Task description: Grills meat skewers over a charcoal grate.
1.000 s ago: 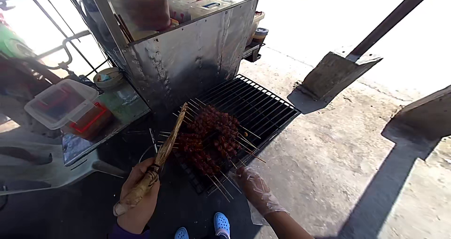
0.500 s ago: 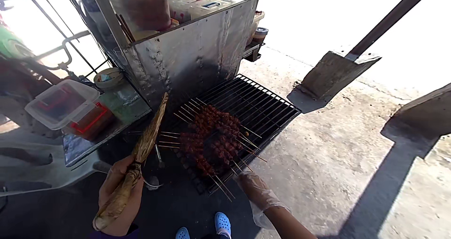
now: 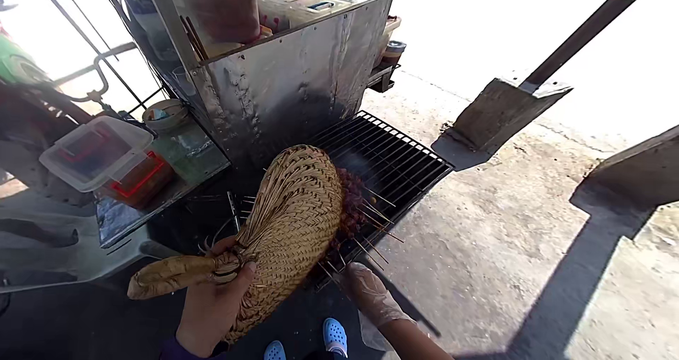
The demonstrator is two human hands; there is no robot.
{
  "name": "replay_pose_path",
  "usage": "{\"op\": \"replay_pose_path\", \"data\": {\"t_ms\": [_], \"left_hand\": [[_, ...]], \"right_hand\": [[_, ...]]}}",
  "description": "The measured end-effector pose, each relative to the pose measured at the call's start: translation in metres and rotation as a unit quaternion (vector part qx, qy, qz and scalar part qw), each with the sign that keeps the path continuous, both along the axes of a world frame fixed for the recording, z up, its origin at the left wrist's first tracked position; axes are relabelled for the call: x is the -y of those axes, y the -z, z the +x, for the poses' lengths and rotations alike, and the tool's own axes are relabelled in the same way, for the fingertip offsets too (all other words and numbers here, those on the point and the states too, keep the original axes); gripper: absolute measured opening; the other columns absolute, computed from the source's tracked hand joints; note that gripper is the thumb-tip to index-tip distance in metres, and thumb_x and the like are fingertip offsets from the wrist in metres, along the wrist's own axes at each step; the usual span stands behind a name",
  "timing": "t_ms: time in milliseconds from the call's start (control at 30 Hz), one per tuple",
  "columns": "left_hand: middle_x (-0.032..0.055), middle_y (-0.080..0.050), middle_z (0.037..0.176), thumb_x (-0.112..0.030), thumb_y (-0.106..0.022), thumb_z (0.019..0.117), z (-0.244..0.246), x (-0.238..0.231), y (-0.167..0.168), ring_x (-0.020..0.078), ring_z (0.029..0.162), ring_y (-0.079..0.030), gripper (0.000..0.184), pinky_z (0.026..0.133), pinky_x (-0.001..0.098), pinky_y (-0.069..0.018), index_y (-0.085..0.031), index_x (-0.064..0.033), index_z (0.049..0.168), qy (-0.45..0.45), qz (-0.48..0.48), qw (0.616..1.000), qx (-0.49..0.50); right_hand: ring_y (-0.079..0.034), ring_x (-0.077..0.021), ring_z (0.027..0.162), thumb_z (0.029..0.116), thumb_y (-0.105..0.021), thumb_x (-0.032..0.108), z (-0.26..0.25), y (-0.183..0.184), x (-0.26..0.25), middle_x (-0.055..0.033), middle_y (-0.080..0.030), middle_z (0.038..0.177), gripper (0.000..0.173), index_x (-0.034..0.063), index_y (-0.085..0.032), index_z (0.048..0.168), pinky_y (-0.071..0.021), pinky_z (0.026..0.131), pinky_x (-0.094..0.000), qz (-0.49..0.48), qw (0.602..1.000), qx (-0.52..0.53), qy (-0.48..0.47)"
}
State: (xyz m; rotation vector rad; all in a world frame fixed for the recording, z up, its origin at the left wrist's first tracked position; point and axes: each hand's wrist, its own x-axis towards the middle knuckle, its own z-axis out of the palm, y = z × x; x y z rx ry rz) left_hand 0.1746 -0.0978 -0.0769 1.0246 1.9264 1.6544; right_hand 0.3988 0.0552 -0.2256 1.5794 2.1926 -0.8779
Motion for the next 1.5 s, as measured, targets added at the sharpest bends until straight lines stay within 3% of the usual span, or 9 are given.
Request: {"op": "replay_pose_path", "data": {"t_ms": [333, 467, 667, 833, 967, 1133, 1267, 1433, 1500], "left_hand": [[0.0064, -0.069, 0.104, -0.004, -0.063, 0.0825, -0.036, 0.011, 0.015, -0.0027, 0.094, -0.064, 0.032, 0.084, 0.0127, -0.0529, -0.067, 0.0078, 0.112, -0.049, 0.065, 0.976, -0.2], [-0.0102, -0.074, 0.101, -0.009, -0.076, 0.0774, -0.021, 0.019, -0.002, -0.0026, 0.093, -0.069, 0.039, 0.084, 0.0172, -0.0594, -0.067, -0.0049, 0.115, 0.032, 0.052, 0.996, -0.06], [0.0041, -0.071, 0.102, -0.005, -0.067, 0.0793, -0.027, 0.009, 0.016, -0.0028, 0.09, -0.065, 0.038, 0.081, 0.0139, -0.054, -0.066, 0.0053, 0.116, -0.042, 0.023, 0.986, -0.162], [-0.0048, -0.076, 0.102, -0.001, -0.079, 0.0707, -0.001, 0.008, 0.002, 0.0039, 0.096, -0.072, 0.05, 0.087, 0.0231, -0.0607, -0.064, -0.0021, 0.118, 0.072, 0.029, 0.994, 0.079], [0.0015, -0.073, 0.102, -0.003, -0.069, 0.0783, -0.009, 0.003, 0.023, -0.0029, 0.091, -0.067, 0.038, 0.082, 0.0144, -0.0557, -0.068, 0.0044, 0.116, 0.008, 0.01, 0.994, -0.108], [-0.0027, -0.075, 0.101, -0.003, -0.077, 0.071, -0.013, 0.013, 0.001, 0.003, 0.095, -0.071, 0.05, 0.085, 0.0217, -0.0605, -0.063, 0.0001, 0.118, 0.031, -0.003, 0.998, 0.052], [0.0038, -0.071, 0.103, -0.003, -0.069, 0.0784, -0.012, 0.007, 0.022, -0.0027, 0.091, -0.066, 0.038, 0.082, 0.0139, -0.0548, -0.067, 0.0062, 0.116, -0.003, 0.018, 0.992, -0.123], [-0.0042, -0.075, 0.102, -0.006, -0.08, 0.0714, -0.004, 0.019, 0.003, 0.0025, 0.096, -0.071, 0.05, 0.087, 0.0219, -0.0604, -0.063, -0.0001, 0.118, 0.039, 0.015, 0.998, 0.042], [0.0006, -0.072, 0.102, -0.011, -0.075, 0.076, 0.001, 0.009, 0.006, -0.0029, 0.094, -0.068, 0.048, 0.084, 0.0151, -0.0566, -0.063, 0.0056, 0.12, -0.025, -0.001, 0.998, -0.051]], "right_hand": [[-0.06, -0.0357, 0.128, 0.109, -0.045, 0.029, 0.006, -0.009, -0.008, -0.0227, -0.063, 0.133, 0.04, -0.0025, -0.065, 0.124, -0.0464, 0.108, -0.0503, -0.005, 1.0, 0.017, -0.005], [-0.059, -0.0364, 0.13, 0.1091, -0.044, 0.031, 0.008, -0.007, -0.013, -0.0227, -0.061, 0.136, 0.042, -0.0023, -0.063, 0.127, -0.046, 0.108, -0.0516, -0.016, 0.999, 0.038, -0.006], [-0.061, -0.035, 0.125, 0.1064, -0.051, 0.037, 0.017, -0.016, -0.03, -0.0227, -0.065, 0.129, 0.045, -0.0019, -0.066, 0.122, -0.0463, 0.107, -0.0498, 0.023, 0.999, -0.007, 0.039], [-0.051, -0.0376, 0.137, 0.1052, -0.053, 0.025, 0.027, -0.013, -0.029, -0.0256, -0.057, 0.142, 0.044, -0.0047, -0.058, 0.138, -0.0371, 0.116, -0.052, 0.006, 1.0, 0.015, -0.001], [-0.056, -0.0386, 0.132, 0.1076, -0.047, 0.023, 0.029, -0.012, -0.041, -0.0254, -0.061, 0.136, 0.037, -0.003, -0.064, 0.129, -0.0426, 0.111, -0.0533, 0.019, 0.999, 0.037, 0.003], [-0.064, -0.0393, 0.121, 0.1038, -0.055, 0.034, 0.02, -0.022, -0.013, -0.0245, -0.065, 0.129, 0.044, -0.0015, -0.064, 0.128, -0.0502, 0.102, -0.0563, 0.079, 0.996, -0.034, 0.03], [-0.062, -0.0375, 0.123, 0.1042, -0.053, 0.042, 0.011, -0.014, -0.013, -0.0222, -0.063, 0.132, 0.049, 0.0005, -0.063, 0.127, -0.0501, 0.102, -0.0553, 0.034, 0.998, 0.008, 0.044], [-0.061, -0.0394, 0.125, 0.1024, -0.057, 0.035, 0.004, -0.033, 0.022, -0.0249, -0.061, 0.135, 0.047, -0.0001, -0.062, 0.133, -0.0494, 0.103, -0.056, 0.03, 0.999, -0.025, -0.018], [-0.061, -0.0384, 0.125, 0.1008, -0.06, 0.036, -0.009, -0.017, 0.024, -0.0235, -0.062, 0.134, 0.046, -0.001, -0.063, 0.127, -0.0497, 0.102, -0.0567, -0.012, 1.0, 0.0, -0.013]]}}
